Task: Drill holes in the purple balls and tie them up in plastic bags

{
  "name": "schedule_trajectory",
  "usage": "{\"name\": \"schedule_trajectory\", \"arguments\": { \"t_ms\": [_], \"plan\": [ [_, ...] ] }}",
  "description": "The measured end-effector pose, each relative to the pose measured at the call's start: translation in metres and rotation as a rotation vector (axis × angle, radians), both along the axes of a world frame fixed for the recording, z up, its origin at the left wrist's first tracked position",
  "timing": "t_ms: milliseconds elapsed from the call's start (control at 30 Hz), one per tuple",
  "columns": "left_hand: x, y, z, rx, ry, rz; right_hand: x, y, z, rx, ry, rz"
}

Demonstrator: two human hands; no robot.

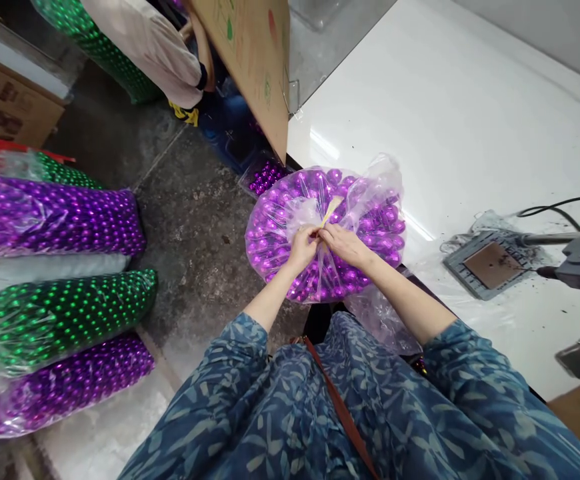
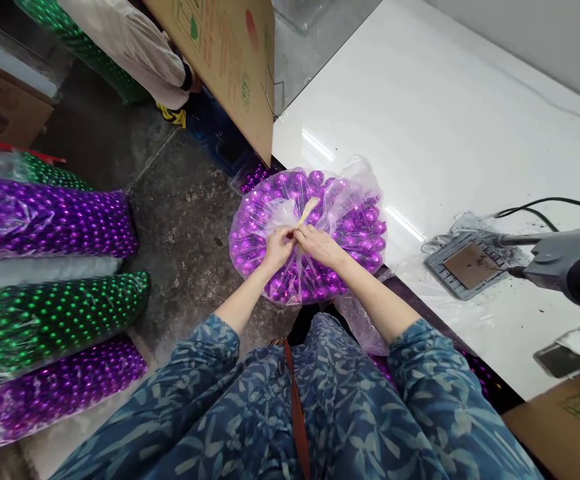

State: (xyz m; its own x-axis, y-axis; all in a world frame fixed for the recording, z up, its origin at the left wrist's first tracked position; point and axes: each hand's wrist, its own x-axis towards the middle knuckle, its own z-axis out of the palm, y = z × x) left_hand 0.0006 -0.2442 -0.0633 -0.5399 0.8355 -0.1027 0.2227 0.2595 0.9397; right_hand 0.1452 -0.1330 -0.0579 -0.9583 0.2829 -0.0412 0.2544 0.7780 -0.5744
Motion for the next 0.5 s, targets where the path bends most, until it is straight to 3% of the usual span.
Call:
{"name": "schedule_trajectory", "arguments": {
  "t_ms": [100, 200, 400, 500],
  "plan": [
    [-0.006, -0.003, -0.001, -0.008, 0.294, -0.149, -0.006, 0.001, 0.0, 0.023, 0.04, 0.044],
    [-0.007, -0.009, -0.004, 0.024, 0.299, -0.112, -0.012, 0.008, -0.002, 0.029, 0.08, 0.045],
    [-0.001, -0.012, -0.006, 0.019, -0.235, 0.175, -0.005, 0.016, 0.004, 0.004, 0.074, 0.069],
    [-0.003, -0.01, -0.006, 0.009, -0.443, 0.219, 0.007, 0.008, 0.009, -0.035, 0.082, 0.086]
  ]
}}
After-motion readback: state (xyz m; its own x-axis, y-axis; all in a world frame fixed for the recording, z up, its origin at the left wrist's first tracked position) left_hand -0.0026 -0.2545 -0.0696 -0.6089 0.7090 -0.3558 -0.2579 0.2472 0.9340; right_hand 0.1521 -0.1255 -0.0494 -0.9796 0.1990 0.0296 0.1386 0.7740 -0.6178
